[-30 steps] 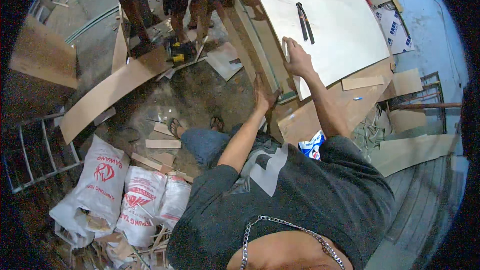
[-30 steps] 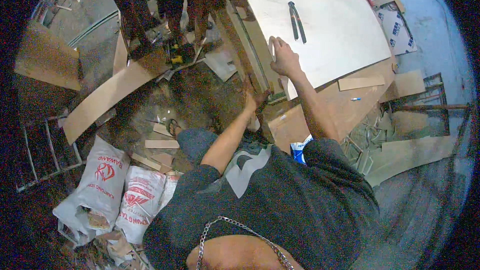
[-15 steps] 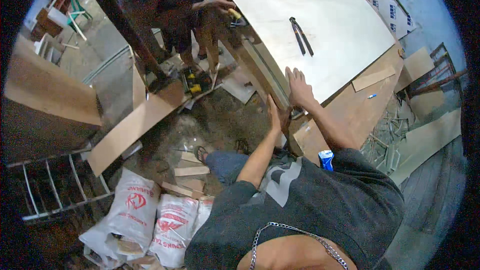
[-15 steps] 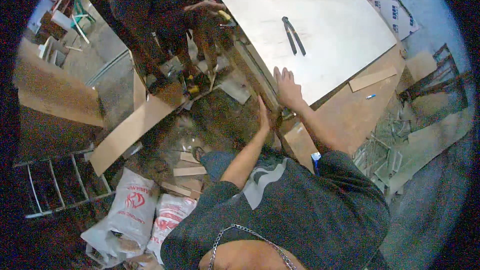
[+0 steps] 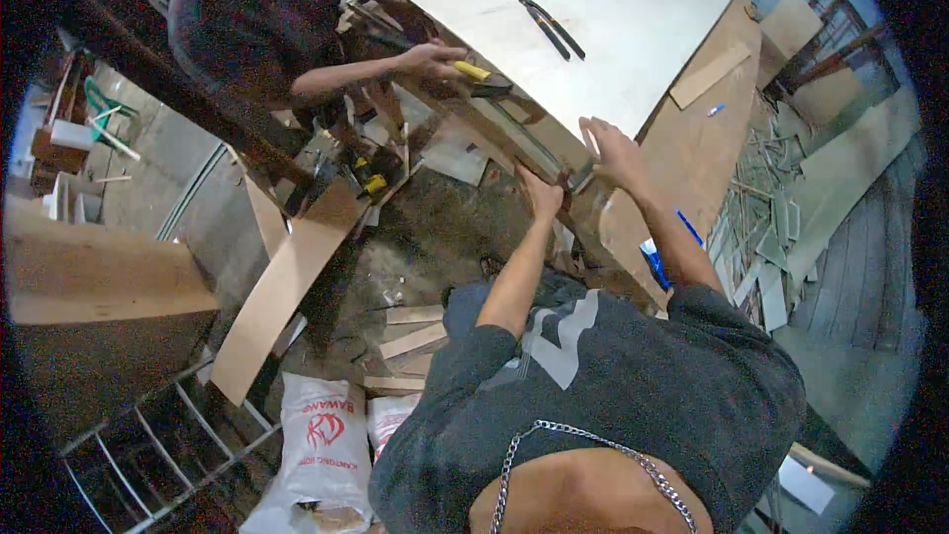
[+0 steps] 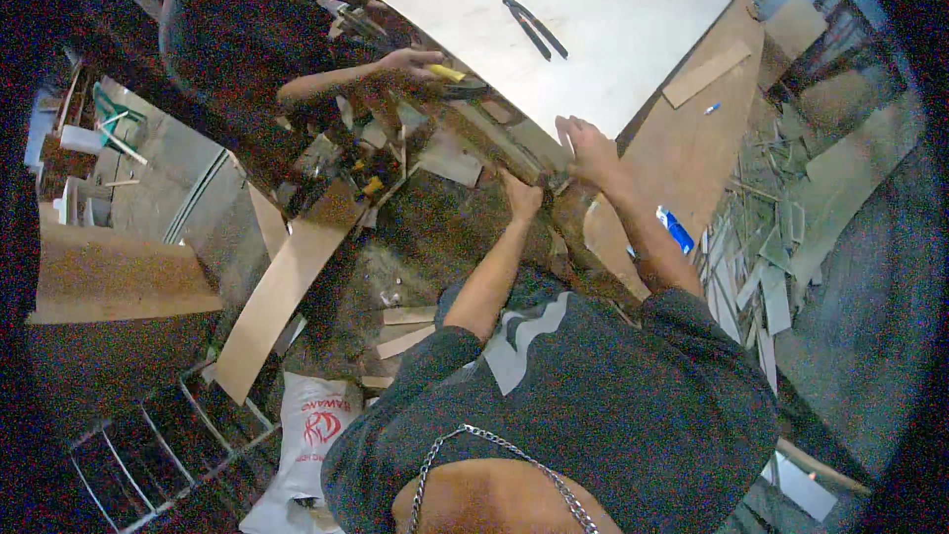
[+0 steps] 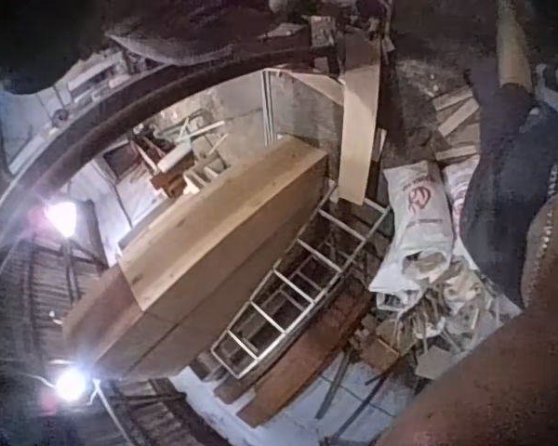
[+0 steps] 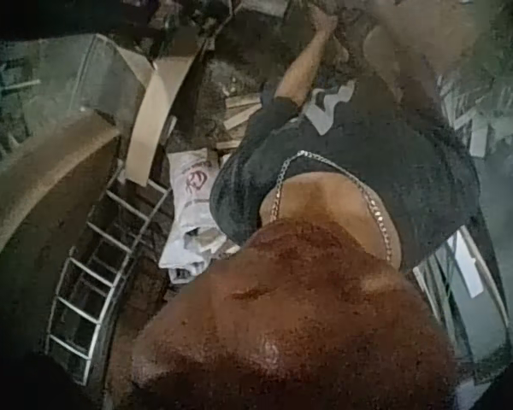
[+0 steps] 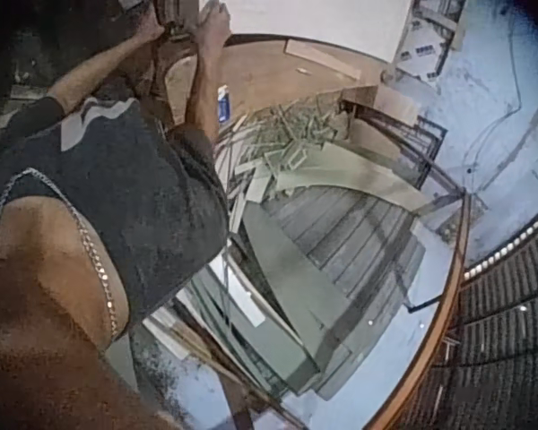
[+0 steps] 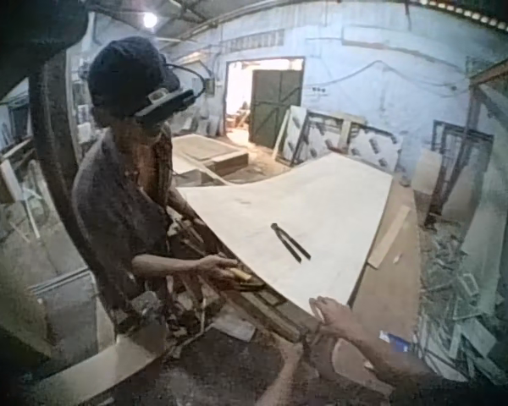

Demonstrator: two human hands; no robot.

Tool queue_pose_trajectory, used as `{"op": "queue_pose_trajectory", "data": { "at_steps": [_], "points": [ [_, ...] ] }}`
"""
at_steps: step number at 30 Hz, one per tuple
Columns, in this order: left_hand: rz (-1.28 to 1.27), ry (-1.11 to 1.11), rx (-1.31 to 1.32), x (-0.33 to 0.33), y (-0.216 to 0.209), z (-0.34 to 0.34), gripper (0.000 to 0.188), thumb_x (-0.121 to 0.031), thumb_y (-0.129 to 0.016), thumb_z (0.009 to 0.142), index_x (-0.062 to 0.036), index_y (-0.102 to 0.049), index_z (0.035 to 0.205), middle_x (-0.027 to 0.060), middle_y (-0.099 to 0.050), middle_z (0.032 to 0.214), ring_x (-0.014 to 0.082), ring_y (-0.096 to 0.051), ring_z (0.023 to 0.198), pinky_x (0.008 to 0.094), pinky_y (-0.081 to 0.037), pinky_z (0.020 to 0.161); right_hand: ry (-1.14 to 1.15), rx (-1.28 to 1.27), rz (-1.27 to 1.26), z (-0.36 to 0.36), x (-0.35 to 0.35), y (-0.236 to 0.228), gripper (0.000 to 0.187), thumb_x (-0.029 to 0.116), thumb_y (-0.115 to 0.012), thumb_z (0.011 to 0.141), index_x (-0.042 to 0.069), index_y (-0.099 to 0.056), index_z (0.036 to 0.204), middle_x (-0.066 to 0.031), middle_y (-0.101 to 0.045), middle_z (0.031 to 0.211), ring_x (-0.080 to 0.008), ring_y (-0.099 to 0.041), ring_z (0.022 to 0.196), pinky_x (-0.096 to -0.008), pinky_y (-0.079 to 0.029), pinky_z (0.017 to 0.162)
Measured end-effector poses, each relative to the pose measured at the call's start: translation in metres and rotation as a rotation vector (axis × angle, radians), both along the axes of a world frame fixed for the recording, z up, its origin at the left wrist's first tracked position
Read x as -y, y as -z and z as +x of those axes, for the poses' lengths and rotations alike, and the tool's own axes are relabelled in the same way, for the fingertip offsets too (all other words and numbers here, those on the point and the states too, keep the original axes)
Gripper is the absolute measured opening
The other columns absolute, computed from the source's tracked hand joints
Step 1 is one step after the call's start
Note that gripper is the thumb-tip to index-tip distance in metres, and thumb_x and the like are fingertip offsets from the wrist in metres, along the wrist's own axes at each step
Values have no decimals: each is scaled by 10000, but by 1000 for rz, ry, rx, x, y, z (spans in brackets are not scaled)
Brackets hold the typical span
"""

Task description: The person helps a colleague assemble a wooden structure by holding pieces of plywood in place while the other person hammers nails into the frame.

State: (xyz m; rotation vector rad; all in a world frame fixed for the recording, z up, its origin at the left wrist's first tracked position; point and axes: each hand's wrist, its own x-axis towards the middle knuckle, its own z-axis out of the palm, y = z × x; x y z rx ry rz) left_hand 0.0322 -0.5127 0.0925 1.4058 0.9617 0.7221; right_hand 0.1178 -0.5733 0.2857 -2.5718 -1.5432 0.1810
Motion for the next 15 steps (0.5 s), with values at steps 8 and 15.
{"op": "queue_pose_trajectory", "data": {
  "at_steps": [8,15],
  "points": [
    [-87,19,-91,7,-19,-7,1082,-253,-774,636,53,-52,1382,293,-256,1360,396,-272,1264,412,-251,1043,1,-26,-95,-1,6,-28,654,91,-658,645,163,-457,1263,-126,-478,1280,-304,-511,1110,-387,-446,906],
    [36,-114,95,5,-7,-14,1045,-217,-756,657,32,-52,1388,259,-347,1315,370,-388,1188,400,-308,1010,-174,-77,118,3,-2,-19,684,59,-664,580,190,-479,1225,-58,-508,1253,-287,-524,1091,-383,-469,872]
  ]
}}
